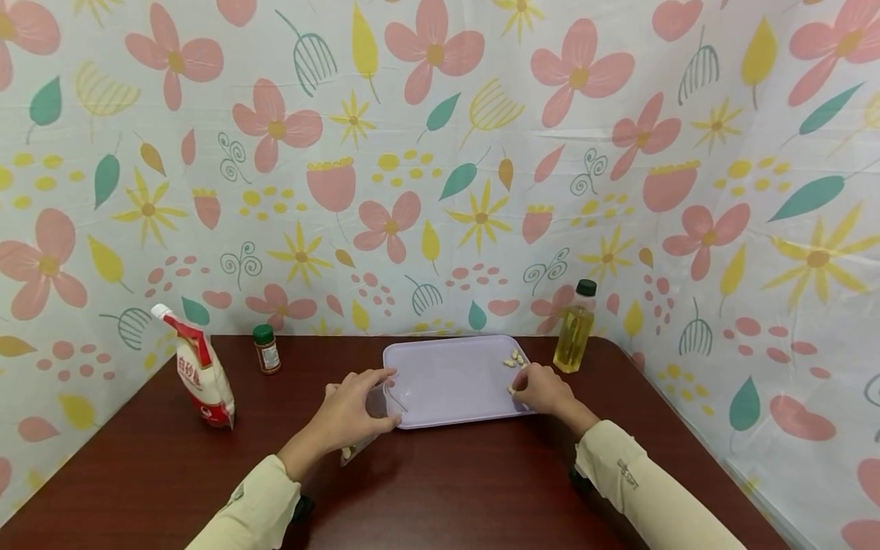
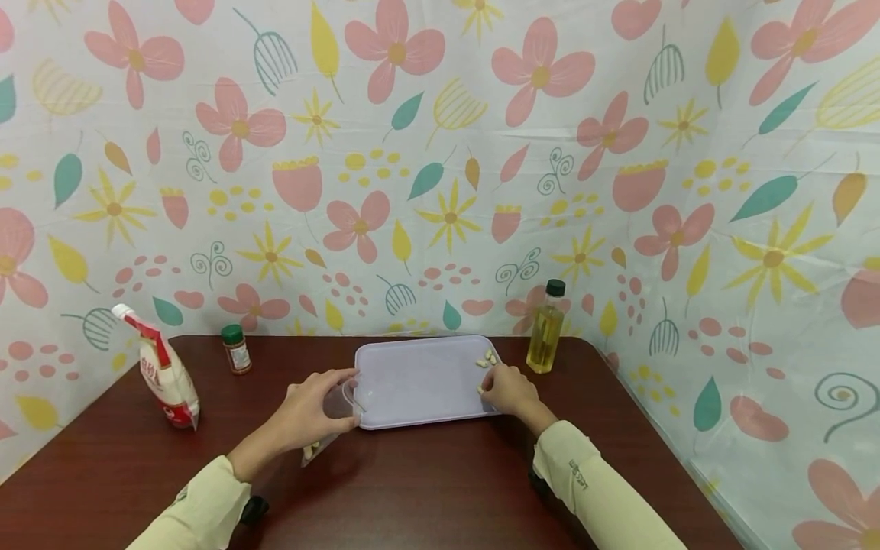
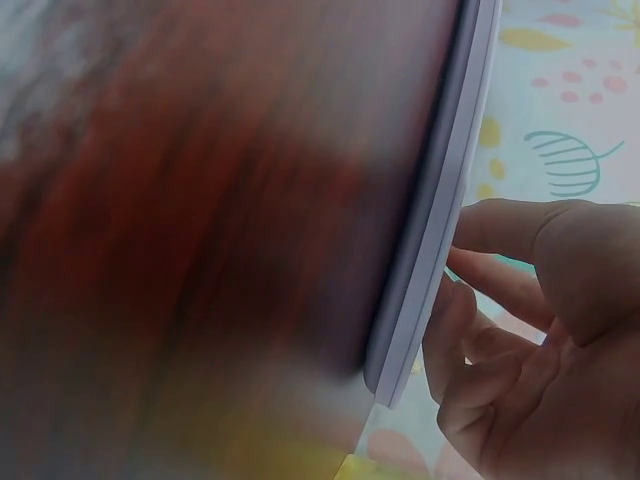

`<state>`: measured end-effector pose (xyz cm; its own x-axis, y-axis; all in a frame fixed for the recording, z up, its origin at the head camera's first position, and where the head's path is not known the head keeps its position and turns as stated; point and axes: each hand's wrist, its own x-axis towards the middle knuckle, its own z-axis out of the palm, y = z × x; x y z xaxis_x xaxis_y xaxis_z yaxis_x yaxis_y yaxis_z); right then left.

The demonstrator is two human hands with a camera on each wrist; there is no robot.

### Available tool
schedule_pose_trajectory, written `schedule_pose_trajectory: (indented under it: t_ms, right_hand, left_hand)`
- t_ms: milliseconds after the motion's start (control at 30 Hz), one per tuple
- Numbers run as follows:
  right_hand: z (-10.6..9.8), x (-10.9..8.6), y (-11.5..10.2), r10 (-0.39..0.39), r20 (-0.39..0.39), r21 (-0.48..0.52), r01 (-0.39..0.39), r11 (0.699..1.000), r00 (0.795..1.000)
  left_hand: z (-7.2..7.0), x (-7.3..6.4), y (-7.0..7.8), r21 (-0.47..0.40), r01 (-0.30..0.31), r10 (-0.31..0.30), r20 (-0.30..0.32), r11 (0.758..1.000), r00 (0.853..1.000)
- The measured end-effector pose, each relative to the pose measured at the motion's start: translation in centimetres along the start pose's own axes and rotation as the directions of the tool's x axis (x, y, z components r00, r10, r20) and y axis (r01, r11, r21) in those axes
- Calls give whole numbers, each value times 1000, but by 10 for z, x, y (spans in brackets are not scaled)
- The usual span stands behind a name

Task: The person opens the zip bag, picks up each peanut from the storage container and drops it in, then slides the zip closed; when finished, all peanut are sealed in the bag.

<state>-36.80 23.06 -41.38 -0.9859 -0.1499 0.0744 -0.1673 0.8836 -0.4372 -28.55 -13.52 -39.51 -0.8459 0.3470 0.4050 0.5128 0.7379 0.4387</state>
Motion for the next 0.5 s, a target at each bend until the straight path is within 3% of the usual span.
schedule_pose_trajectory:
  t_ms: [500]
  right_hand:
    - [1,-1,-1,9,0,-17,-9,1000,1000]
  left_hand:
    - [0,0,5,3,-1,1,-4,1000,1000]
